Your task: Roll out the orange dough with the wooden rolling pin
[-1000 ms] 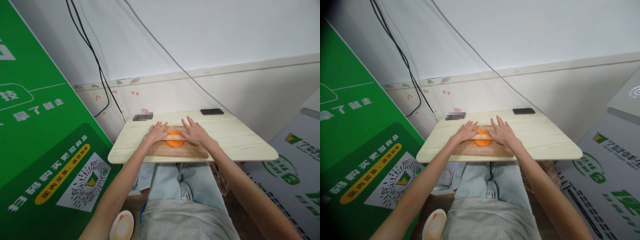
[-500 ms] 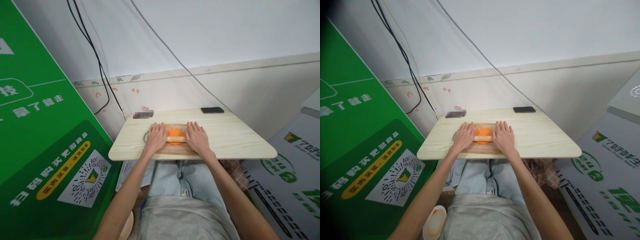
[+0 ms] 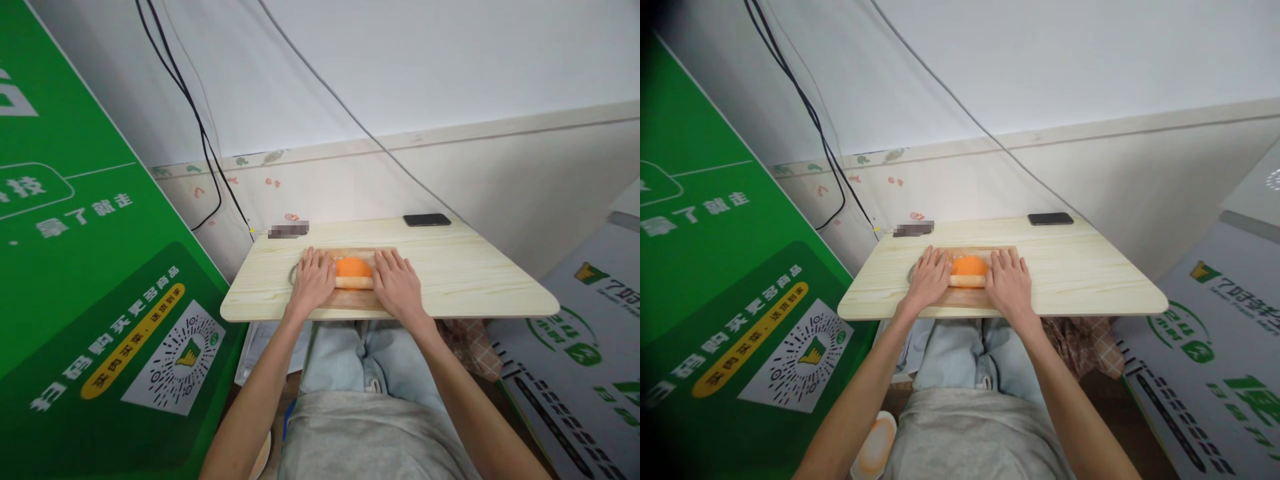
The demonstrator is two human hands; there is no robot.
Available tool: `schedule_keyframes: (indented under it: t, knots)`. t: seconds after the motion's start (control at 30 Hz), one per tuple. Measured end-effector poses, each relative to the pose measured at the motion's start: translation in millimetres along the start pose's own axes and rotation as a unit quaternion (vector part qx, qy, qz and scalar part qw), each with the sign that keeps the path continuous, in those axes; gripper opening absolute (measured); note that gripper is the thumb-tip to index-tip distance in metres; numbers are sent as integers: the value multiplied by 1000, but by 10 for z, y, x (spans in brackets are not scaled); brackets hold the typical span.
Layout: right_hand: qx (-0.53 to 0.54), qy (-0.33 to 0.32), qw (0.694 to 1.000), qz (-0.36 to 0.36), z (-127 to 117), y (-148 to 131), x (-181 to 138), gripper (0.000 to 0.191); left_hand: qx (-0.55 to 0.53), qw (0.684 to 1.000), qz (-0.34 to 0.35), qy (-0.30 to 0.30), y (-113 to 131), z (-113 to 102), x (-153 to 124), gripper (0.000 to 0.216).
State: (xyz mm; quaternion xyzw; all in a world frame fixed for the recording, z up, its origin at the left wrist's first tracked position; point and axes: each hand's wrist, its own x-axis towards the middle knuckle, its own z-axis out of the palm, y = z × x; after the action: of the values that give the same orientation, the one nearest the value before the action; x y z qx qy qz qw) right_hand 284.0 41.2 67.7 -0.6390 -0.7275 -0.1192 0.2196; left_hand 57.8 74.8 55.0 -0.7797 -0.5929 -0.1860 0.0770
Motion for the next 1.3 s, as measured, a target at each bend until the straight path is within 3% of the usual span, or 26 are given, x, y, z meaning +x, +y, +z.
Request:
schedule_keyframes:
  t: [0.1,0.33,0.67,0.97,1.23,1.3]
  knots:
    - [-2,14,1000,4,-1,-31,-13,55,-3,1000,7,-4,-13,7,8,56]
    - [-12,-40,999,33,-2,9,380,58,-10,998,-22,-54,-12,17,438,56]
    - [-3,33,999,29,-62,-199,-247,53,10,999,30,12,-14,-19,-98,51]
    - [-22,-54,997,59,-120,-120,257,47,35,997,-26,-63,107,-120,360,57]
    - [-16,2,999,40,-46,-216,-264,52,24,1000,-10,-7,145,-159,-180,53]
    - [-18,5,999,43,-39,-226,-269,52,23,1000,-16,-13,155,-163,-200,52]
